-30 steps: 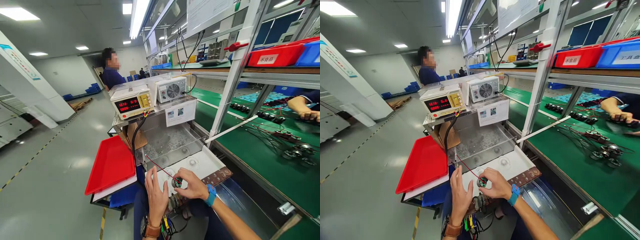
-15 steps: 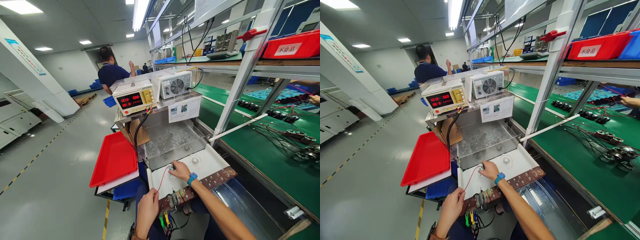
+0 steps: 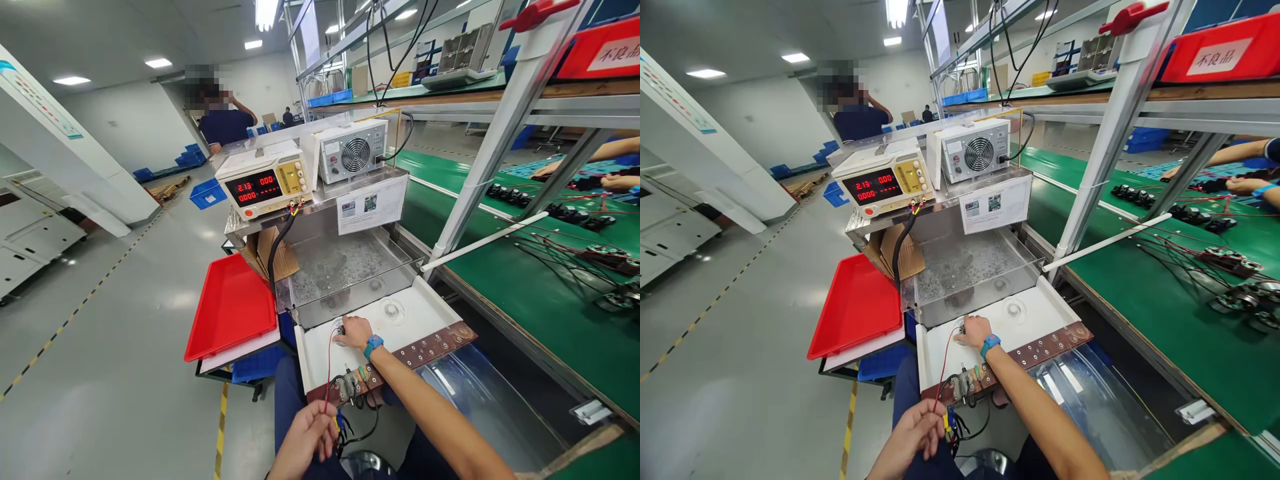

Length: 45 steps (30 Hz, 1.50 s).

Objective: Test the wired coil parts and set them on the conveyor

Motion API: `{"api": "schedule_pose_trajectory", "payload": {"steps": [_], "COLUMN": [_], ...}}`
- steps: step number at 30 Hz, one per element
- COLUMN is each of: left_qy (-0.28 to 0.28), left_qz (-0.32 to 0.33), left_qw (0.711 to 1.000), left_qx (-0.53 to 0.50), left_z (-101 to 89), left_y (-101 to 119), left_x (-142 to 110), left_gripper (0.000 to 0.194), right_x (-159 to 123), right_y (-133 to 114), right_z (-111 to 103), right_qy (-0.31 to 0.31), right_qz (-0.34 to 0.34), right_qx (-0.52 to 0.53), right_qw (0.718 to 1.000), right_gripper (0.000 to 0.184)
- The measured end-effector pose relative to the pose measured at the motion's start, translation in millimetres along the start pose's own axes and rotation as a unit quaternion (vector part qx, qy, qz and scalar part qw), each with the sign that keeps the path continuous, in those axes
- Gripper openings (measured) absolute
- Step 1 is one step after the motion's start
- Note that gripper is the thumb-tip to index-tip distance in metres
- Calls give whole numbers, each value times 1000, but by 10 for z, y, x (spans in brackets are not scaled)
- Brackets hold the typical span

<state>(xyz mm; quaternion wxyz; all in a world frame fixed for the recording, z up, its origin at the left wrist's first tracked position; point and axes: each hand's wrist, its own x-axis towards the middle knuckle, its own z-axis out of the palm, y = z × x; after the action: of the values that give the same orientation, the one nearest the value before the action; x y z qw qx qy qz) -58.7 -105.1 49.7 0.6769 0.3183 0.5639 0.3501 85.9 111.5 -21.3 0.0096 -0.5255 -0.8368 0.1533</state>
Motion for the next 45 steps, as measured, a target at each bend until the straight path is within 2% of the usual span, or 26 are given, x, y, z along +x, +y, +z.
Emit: {"api": "schedule_pose_trajectory", "payload": {"steps": [3,6,10,14,18,21,24,31,37,45], "left_qy": [-26,-39,-24,1,55,99,116,103,80,71], "left_qz": [36,57,59,73,136,172,187,182,176,168], "left_qw": [995,993,993,994,989,978,970,971,976,979], "left_qx": [-88,-98,-100,-81,20,70,98,115,98,87], "left_z": [203,332,433,476,463,453,461,481,465,465], "left_y": [282,529,653,585,458,359,258,89,76,96], "left_x": [41,149,385,653,914,1069,1168,1235,1240,1232], "left_gripper": [41,38,42,48,50,43,32,26,26,26], "right_x": [-19,-30,-16,2,19,34,43,41,56,74], "right_y": [28,47,59,71,84,97,106,109,118,143], "right_z": [29,39,36,36,45,55,66,80,99,180], "right_qy": [-2,-9,-13,-16,-16,-20,-22,-13,-20,3], "right_qz": [-21,-39,-25,-15,-14,-23,-30,-25,-22,-29], "right_qx": [17,27,49,68,71,67,66,66,64,68], "right_qw": [1000,999,998,997,997,997,997,997,998,997], "right_gripper": [48,32,29,30,31,32,35,34,35,37]}}
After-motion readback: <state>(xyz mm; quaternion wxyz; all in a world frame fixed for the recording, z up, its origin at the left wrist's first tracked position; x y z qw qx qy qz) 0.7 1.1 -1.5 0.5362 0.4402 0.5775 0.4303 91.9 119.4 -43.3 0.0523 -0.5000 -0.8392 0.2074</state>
